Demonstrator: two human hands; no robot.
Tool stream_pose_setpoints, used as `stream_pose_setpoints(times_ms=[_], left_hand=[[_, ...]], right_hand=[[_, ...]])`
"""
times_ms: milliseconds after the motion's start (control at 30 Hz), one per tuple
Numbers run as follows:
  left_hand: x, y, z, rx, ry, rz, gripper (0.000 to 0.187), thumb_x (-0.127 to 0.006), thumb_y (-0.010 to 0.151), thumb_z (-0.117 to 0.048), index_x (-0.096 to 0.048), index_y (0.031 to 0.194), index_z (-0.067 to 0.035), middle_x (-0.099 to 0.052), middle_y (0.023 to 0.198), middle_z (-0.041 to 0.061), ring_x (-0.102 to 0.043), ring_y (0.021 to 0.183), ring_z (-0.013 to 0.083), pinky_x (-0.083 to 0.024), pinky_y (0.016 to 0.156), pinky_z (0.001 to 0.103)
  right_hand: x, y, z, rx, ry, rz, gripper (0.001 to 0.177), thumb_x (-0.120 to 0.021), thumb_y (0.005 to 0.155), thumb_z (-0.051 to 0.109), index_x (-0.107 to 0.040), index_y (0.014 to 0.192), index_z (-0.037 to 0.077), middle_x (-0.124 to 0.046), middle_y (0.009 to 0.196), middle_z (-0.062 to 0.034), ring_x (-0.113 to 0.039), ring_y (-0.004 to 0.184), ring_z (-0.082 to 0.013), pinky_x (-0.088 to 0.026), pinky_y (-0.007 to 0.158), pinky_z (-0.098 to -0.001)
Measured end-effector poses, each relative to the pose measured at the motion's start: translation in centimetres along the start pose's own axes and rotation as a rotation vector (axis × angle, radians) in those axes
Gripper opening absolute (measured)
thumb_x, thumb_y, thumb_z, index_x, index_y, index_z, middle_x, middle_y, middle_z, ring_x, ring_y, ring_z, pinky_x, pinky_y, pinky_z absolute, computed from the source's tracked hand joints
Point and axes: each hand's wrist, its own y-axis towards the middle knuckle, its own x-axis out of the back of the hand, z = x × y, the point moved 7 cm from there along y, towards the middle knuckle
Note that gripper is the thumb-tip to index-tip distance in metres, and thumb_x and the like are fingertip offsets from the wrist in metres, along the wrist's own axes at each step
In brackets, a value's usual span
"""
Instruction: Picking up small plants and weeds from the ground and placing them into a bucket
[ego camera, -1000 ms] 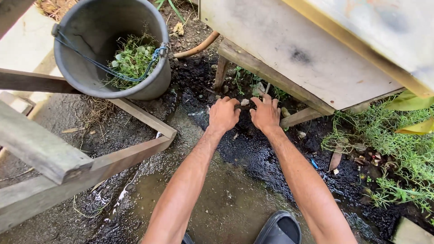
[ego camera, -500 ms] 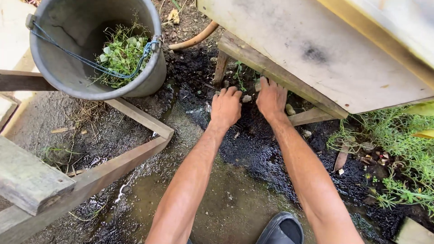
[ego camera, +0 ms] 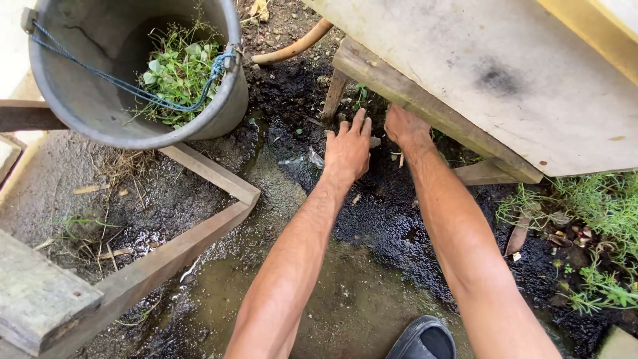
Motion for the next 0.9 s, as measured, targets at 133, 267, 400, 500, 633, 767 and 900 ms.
stream_pose_setpoints(times_ms=[133, 267, 400, 500, 633, 767, 900], left_hand=[[0.9, 0.0, 0.2, 0.006, 0.010, 0.010, 0.080, -0.077, 0.088, -0.030, -0.042, 0.157, -0.009, -0.027, 0.167, 0.011, -0.049, 0.136, 0.0378, -0.048, 0.104, 0.063], [0.9, -0.3, 0.6, 0.014, 0.001, 0.037, 0.079, -0.077, 0.087, -0.031, -0.045, 0.155, -0.008, -0.031, 0.165, 0.010, -0.050, 0.135, 0.0362, -0.048, 0.104, 0.061], [0.3, -0.4, 1.5, 0.029, 0.004, 0.012, 0.077, -0.078, 0.086, -0.031, -0.048, 0.153, -0.009, -0.036, 0.161, 0.010, -0.054, 0.131, 0.0359, -0.052, 0.100, 0.058], [0.6, -1.0, 1.8, 0.022, -0.010, -0.015, 0.073, -0.079, 0.086, -0.028, -0.051, 0.150, -0.007, -0.039, 0.157, 0.013, -0.056, 0.128, 0.0369, -0.054, 0.096, 0.057], [0.8, -1.7, 2.4, 0.025, 0.007, -0.015, 0.071, -0.078, 0.087, -0.030, -0.052, 0.148, -0.007, -0.041, 0.156, 0.011, -0.057, 0.127, 0.0362, -0.055, 0.095, 0.056], [1.1, -2.5, 3.4, 0.032, -0.001, -0.015, 0.069, -0.077, 0.087, -0.030, -0.054, 0.148, -0.006, -0.041, 0.155, 0.010, -0.056, 0.128, 0.0353, -0.055, 0.096, 0.055], [0.8, -3.0, 4.7, 0.053, 0.002, -0.017, 0.069, -0.077, 0.087, -0.030, -0.054, 0.147, -0.006, -0.042, 0.154, 0.009, -0.057, 0.126, 0.0340, -0.055, 0.095, 0.054]], right_hand=[[-4.4, 4.6, -4.6, -0.032, 0.165, -0.033, 0.045, -0.035, 0.100, 0.010, -0.067, 0.128, -0.005, -0.075, 0.096, -0.0292, -0.071, 0.082, -0.0477, -0.056, 0.069, -0.0573], [-4.7, 5.3, -4.4, -0.028, 0.116, -0.129, 0.039, -0.038, 0.099, 0.009, -0.068, 0.121, -0.003, -0.073, 0.090, -0.0260, -0.071, 0.079, -0.0449, -0.056, 0.065, -0.0554], [-5.3, 5.5, -3.5, -0.011, 0.034, -0.239, 0.031, -0.042, 0.097, 0.008, -0.068, 0.111, -0.001, -0.071, 0.083, -0.0219, -0.071, 0.074, -0.0414, -0.055, 0.060, -0.0528], [-5.5, 5.4, -2.9, -0.001, -0.033, -0.312, 0.026, -0.045, 0.095, 0.007, -0.068, 0.105, 0.001, -0.070, 0.078, -0.0192, -0.071, 0.071, -0.0390, -0.055, 0.057, -0.0511], [-5.2, 5.0, -3.0, 0.006, -0.111, -0.388, 0.022, -0.048, 0.094, 0.007, -0.068, 0.099, 0.003, -0.068, 0.073, -0.0165, -0.071, 0.068, -0.0367, -0.055, 0.054, -0.0495], [-4.6, 4.5, -2.8, 0.038, -0.222, -0.501, 0.017, -0.052, 0.091, 0.006, -0.069, 0.089, 0.005, -0.066, 0.066, -0.0125, -0.071, 0.063, -0.0332, -0.055, 0.049, -0.0469], [-4.2, 4.1, -2.0, 0.078, -0.334, -0.613, 0.016, -0.056, 0.089, 0.005, -0.069, 0.080, 0.008, -0.064, 0.059, -0.0084, -0.071, 0.058, -0.0297, -0.055, 0.044, -0.0444]])
